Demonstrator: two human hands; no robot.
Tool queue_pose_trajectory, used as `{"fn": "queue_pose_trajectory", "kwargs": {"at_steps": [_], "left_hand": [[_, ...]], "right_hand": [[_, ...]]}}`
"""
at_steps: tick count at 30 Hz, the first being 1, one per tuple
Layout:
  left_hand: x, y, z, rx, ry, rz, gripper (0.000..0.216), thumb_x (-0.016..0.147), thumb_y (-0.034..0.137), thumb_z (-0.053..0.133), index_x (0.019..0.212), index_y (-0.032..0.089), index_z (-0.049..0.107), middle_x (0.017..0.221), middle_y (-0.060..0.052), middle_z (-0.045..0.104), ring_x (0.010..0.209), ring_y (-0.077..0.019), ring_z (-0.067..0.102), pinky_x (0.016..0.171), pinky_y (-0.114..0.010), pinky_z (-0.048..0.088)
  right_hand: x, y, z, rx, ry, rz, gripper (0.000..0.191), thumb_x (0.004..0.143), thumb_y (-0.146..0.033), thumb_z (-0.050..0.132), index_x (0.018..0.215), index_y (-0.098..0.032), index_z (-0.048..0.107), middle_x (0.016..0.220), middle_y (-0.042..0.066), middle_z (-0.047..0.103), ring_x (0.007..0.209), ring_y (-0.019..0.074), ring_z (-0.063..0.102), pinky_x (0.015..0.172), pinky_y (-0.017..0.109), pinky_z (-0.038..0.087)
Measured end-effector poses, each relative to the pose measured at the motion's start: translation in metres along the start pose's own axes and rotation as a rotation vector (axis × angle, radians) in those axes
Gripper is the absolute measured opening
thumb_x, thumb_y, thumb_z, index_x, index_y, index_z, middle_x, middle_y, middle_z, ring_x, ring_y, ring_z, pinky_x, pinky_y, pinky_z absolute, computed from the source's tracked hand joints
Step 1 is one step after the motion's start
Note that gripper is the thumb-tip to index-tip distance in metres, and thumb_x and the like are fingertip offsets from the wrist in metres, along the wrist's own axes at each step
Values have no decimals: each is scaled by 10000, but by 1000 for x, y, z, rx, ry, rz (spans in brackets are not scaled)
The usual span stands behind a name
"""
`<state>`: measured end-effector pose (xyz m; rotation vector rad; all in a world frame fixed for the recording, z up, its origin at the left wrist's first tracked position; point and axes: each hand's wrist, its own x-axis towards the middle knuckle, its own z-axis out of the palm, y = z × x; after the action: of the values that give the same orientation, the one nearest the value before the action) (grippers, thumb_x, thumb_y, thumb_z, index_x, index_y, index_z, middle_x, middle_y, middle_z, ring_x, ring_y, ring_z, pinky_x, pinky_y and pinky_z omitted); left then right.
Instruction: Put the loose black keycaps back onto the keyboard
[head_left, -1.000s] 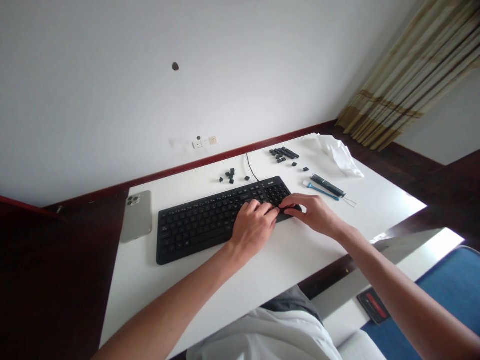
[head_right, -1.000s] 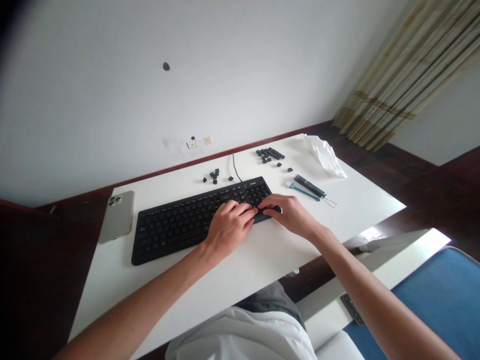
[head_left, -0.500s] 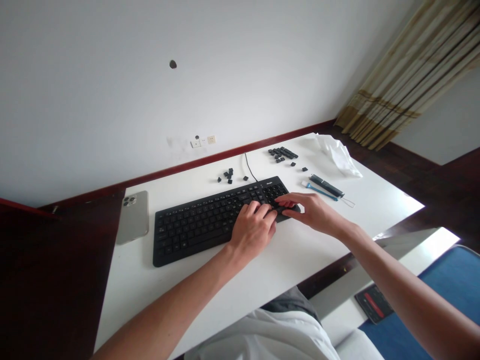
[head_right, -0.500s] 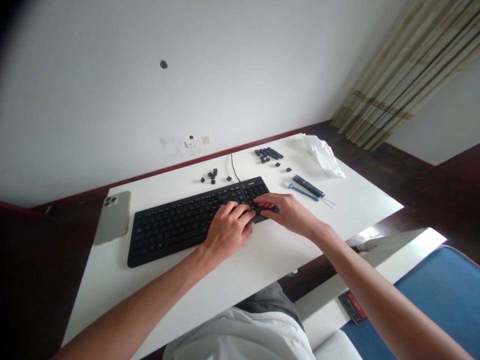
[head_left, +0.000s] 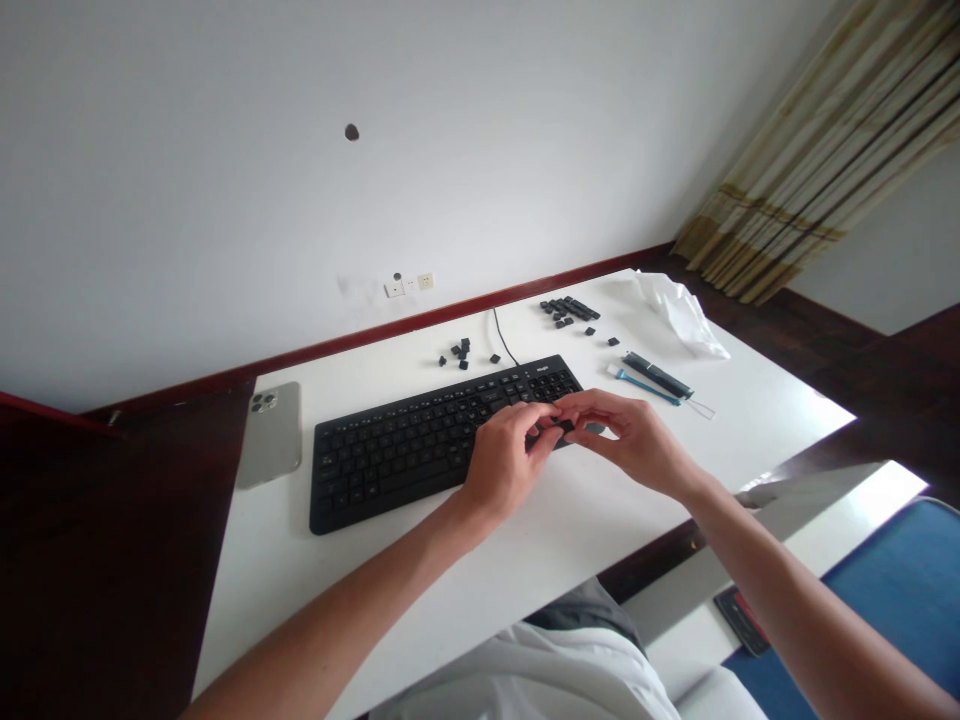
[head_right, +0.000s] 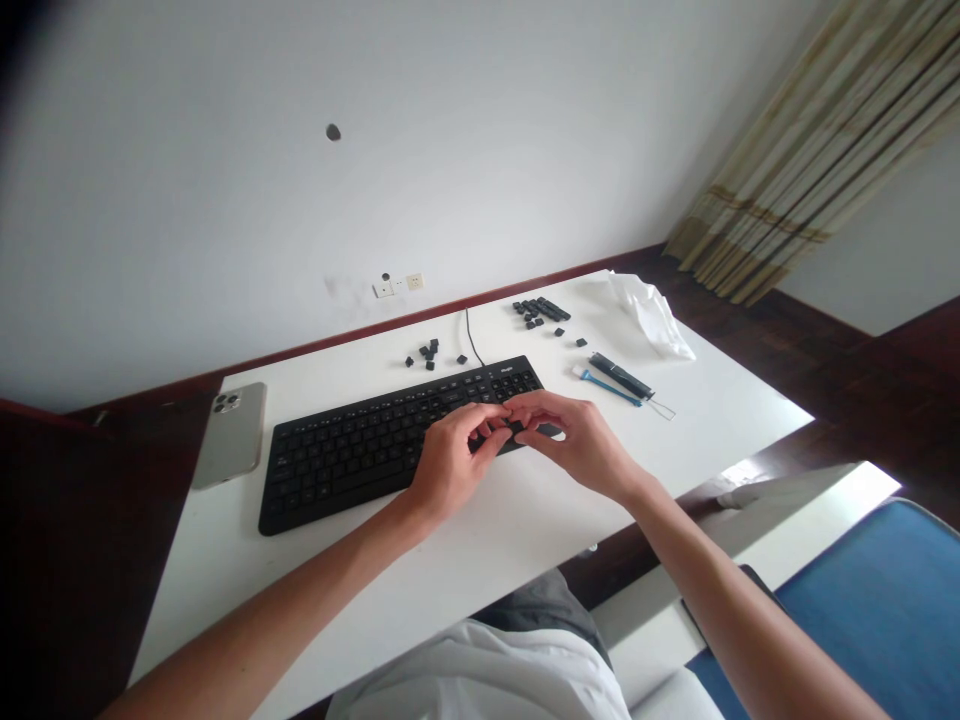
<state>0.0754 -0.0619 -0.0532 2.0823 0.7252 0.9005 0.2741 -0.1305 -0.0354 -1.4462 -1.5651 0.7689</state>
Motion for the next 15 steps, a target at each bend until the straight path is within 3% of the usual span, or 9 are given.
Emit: {"fn": "queue_pose_trajectory", "kwargs": {"at_steps": [5, 8, 15], "left_hand": [[5, 1, 0, -274, 9, -153, 254, 927, 136, 662, 1152, 227, 740, 1018, -35, 784, 879, -179, 738, 835, -299, 599], [7, 0, -1, -362, 23, -215, 215, 901, 131, 672, 1082, 218, 749, 958, -35, 764, 836, -166, 731, 800, -279, 601], [8, -3, 0, -491, 61, -313, 99, 888, 223, 728, 919, 203, 636, 874, -26, 720, 796, -157, 728, 731, -254, 586]], "right_hand": [[-3, 1, 20, 161, 197, 34, 318, 838, -438, 824, 1046, -218, 727, 987, 73, 762, 910, 242, 740, 859, 400, 666], [-6, 2, 29, 60, 311, 41, 237, 859, -427, 803, 935, -217, 726, 910, 63, 760, 840, 236, 746, 815, 391, 667], [-15, -14, 35, -292, 272, -136, 195, 972, -359, 670, 1128, -268, 743, 1092, 73, 765, 908, 240, 748, 820, 391, 658]]}}
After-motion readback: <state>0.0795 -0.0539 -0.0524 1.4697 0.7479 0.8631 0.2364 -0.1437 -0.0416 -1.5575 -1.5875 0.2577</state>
